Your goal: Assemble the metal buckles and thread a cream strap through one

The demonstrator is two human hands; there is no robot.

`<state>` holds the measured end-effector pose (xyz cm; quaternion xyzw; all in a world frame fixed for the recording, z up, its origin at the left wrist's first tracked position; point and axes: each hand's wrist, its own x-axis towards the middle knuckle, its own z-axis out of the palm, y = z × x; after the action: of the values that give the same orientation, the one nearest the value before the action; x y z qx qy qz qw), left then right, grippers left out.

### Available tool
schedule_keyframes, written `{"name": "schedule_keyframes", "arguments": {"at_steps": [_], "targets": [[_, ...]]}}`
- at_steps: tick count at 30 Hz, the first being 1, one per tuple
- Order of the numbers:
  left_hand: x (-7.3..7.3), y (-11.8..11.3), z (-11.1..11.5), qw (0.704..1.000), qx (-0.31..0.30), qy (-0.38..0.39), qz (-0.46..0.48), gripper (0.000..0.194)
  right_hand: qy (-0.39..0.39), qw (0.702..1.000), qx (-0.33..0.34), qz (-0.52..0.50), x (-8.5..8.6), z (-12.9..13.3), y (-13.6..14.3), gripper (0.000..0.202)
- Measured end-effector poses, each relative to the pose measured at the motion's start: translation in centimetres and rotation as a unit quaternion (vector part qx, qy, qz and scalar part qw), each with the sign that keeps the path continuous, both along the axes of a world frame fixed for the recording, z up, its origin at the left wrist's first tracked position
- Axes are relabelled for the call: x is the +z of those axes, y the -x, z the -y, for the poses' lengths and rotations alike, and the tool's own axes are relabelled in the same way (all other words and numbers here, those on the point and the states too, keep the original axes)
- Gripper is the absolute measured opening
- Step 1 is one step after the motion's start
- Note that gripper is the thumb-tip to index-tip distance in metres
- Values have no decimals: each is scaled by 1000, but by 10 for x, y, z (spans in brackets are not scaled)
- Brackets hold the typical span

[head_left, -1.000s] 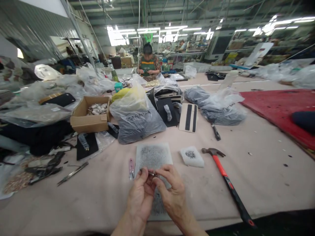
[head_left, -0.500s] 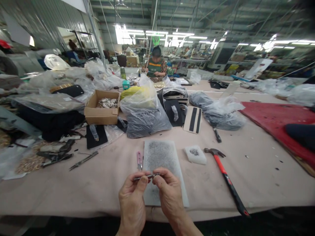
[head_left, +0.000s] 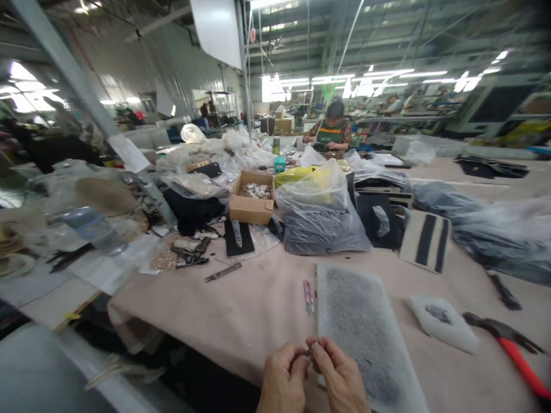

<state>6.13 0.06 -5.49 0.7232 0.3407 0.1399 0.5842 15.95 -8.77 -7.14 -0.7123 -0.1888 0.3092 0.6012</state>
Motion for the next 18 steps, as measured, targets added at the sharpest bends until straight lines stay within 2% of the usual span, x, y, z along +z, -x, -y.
{"name": "schedule_keyframes", "arguments": {"at_steps": [2,6,10,12,14,16,18], "targets": [[-8,8,-3,999,-2,-27,-30,23,4,999,30,-17,-9,-5,4,44],[-24,21,-7,995,44,-74,-59,24,17,996,84,-4,-16,-15,12,38],[-31,33,-15,997,29,-65,-4,24,33,992,117,43,-14,-27,18,39],[-34,39,-22,998,36,-54,25,25,49,985,132,101,-10,-36,9,37],[-40,44,-29,996,67,-48,31,23,114,959,129,225,-5,-47,-12,34],[-47,46,-38,995,93,-39,22,20,222,896,114,368,-1,-59,-42,33],[-53,46,-47,993,113,-32,27,19,287,851,105,426,0,-70,-73,30]]}}
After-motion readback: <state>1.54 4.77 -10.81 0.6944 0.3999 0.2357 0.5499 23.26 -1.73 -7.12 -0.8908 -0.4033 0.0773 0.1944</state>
